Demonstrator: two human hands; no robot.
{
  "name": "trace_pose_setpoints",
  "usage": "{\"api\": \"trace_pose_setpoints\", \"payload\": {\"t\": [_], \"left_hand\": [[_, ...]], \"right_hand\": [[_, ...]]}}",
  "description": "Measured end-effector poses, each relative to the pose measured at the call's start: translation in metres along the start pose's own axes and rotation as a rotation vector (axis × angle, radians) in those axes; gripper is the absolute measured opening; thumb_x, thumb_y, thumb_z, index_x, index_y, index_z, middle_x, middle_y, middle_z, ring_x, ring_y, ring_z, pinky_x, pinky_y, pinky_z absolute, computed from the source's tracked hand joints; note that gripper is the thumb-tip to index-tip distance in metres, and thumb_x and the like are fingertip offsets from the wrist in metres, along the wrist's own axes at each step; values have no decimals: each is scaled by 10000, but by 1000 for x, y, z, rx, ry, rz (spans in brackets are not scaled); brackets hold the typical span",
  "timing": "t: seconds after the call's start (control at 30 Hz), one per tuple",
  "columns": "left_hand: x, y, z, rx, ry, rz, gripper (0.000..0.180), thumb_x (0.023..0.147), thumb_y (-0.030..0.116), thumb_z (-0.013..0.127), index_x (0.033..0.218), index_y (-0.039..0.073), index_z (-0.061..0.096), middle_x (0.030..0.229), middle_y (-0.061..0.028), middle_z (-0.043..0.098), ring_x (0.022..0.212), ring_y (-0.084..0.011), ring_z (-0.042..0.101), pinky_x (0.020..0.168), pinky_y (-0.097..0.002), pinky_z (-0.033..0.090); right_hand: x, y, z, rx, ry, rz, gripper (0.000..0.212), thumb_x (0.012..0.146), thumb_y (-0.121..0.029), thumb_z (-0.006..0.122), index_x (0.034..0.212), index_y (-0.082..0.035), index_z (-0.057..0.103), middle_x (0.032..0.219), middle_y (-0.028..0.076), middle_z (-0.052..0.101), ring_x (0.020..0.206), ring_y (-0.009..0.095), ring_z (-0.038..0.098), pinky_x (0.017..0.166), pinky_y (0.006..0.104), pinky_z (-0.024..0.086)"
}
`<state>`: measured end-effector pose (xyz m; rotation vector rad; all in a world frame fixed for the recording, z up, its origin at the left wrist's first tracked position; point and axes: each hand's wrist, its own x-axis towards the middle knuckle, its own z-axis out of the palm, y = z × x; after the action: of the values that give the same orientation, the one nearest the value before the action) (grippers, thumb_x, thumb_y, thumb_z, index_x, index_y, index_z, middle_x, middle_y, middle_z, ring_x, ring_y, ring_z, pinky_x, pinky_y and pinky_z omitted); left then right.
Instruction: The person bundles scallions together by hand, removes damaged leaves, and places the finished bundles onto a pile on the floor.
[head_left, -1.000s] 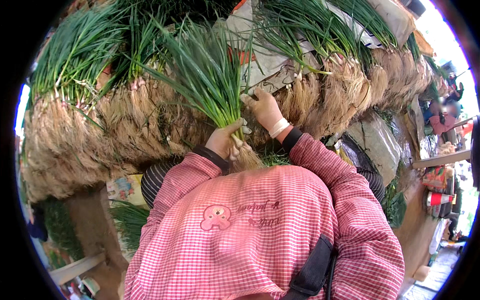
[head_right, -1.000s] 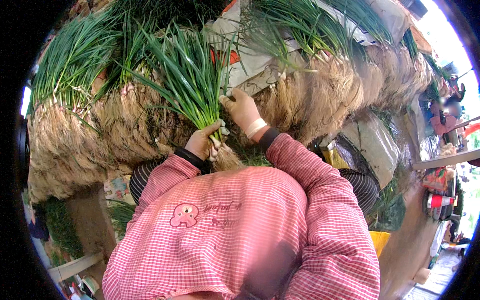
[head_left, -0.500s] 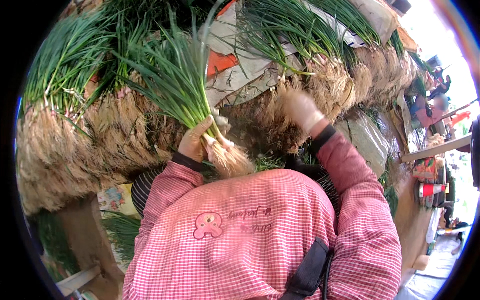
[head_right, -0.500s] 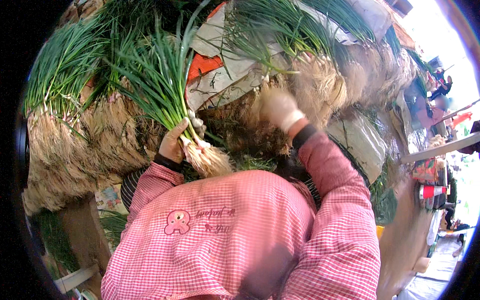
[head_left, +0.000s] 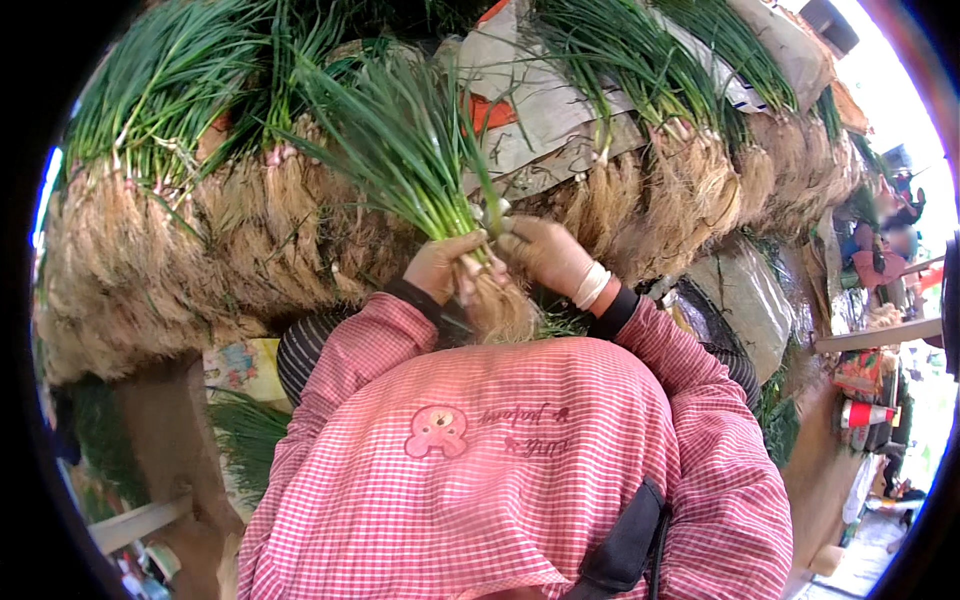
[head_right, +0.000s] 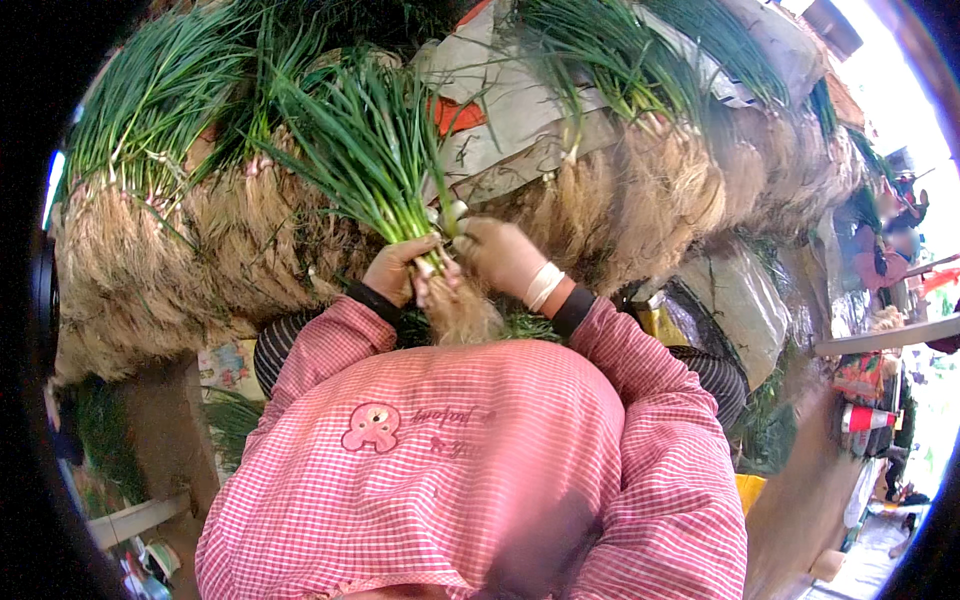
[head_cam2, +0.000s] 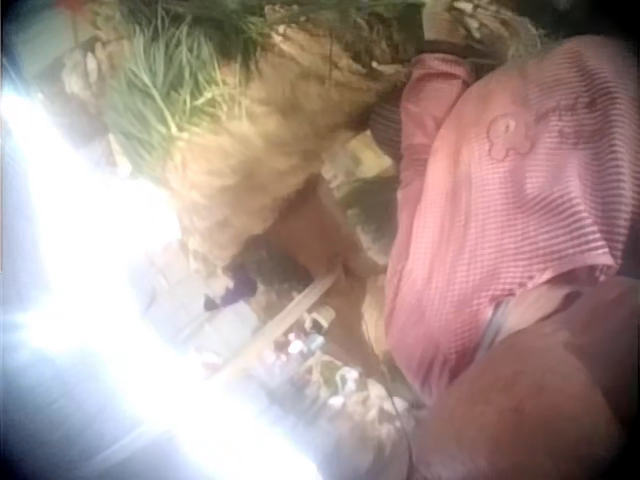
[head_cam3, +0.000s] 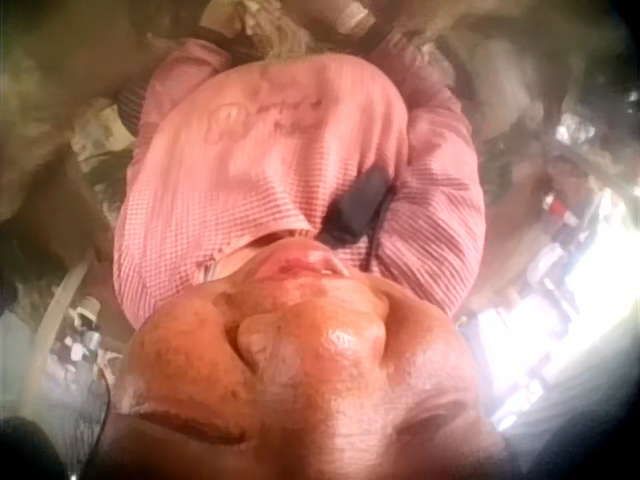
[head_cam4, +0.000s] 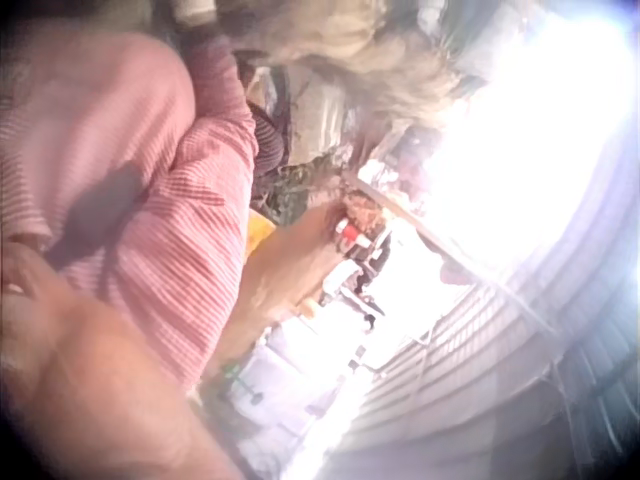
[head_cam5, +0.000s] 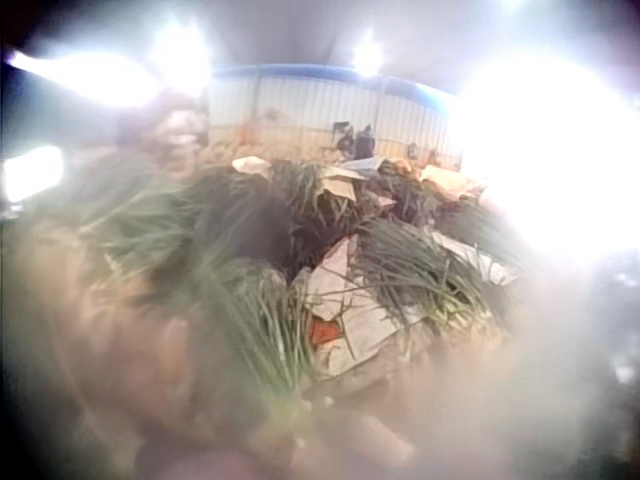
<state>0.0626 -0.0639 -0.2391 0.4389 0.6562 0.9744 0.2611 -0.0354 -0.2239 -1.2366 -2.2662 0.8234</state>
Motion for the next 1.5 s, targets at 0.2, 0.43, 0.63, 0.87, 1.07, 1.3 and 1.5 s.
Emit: {"api": "trace_pose_setpoints", "payload": {"t": [0.2, 0.43, 0.63, 0.87, 1.07, 1.3, 1.5], "left_hand": [[-2, -4, -20, 218, 75, -136, 265, 961, 237, 558, 947, -7, 661, 692, -107, 665, 347, -120, 439, 318, -227, 367], [-2, 1, 5, 232, 148, -185, 227, 940, 182, 582, 1061, -1, 643, 726, -56, 640, 401, -93, 460, 309, -216, 325], [1, -9, -13, 86, 102, -24, 293, 962, 215, 562, 1097, -39, 615, 862, -93, 655, 632, -176, 661, 362, -223, 449], [-16, 17, -11, -72, -212, 368, 348, 905, 147, 633, 1216, 33, 525, 1012, -89, 646, 945, -204, 647, 930, -439, 537], [-19, 25, -9, -184, -265, 276, 633, 904, 244, 637, 1449, 122, 340, 1036, -76, 605, 864, -203, 580, 818, -431, 506], [-12, 20, -22, -298, -289, 239, 668, 856, 142, 638, 1442, 39, 334, 936, -31, 591, 980, -230, 545, 888, -380, 473], [7, 9, -16, -268, -283, 292, 684, 814, 67, 576, 1421, 13, 266, 1386, -223, 460, 1262, -395, 484, 1050, -529, 434]], "right_hand": [[20, -14, -15, -73, -77, 174, 410, 903, -401, 582, 982, 0, 624, 900, 236, 661, 885, 398, 633, 792, 453, 493], [42, 25, 35, 671, 174, 310, 216, 930, -161, 605, 1046, 9, 539, 839, 60, 626, 713, 175, 621, 569, 343, 515], [23, 41, 35, 1021, 26, 363, 193, 961, -199, 536, 1003, -13, 571, 828, 50, 624, 709, 164, 588, 638, 318, 482], [-8, 41, -29, -272, -302, 231, 353, 937, -357, 551, 978, -16, 633, 806, 170, 663, 763, 279, 668, 753, 364, 528], [70, 95, -109, -538, 161, 612, 487, 916, -467, 577, 1183, -60, 607, 859, 166, 686, 869, 338, 681, 817, 384, 521], [70, 90, -82, 77, 290, 477, 422, 877, -401, 655, 992, 4, 643, 760, 130, 662, 697, 238, 630, 666, 375, 516], [-8, -18, -17, -121, 107, 259, 464, 868, -468, 668, 931, -14, 598, 778, 161, 654, 683, 252, 621, 661, 383, 499]]}}
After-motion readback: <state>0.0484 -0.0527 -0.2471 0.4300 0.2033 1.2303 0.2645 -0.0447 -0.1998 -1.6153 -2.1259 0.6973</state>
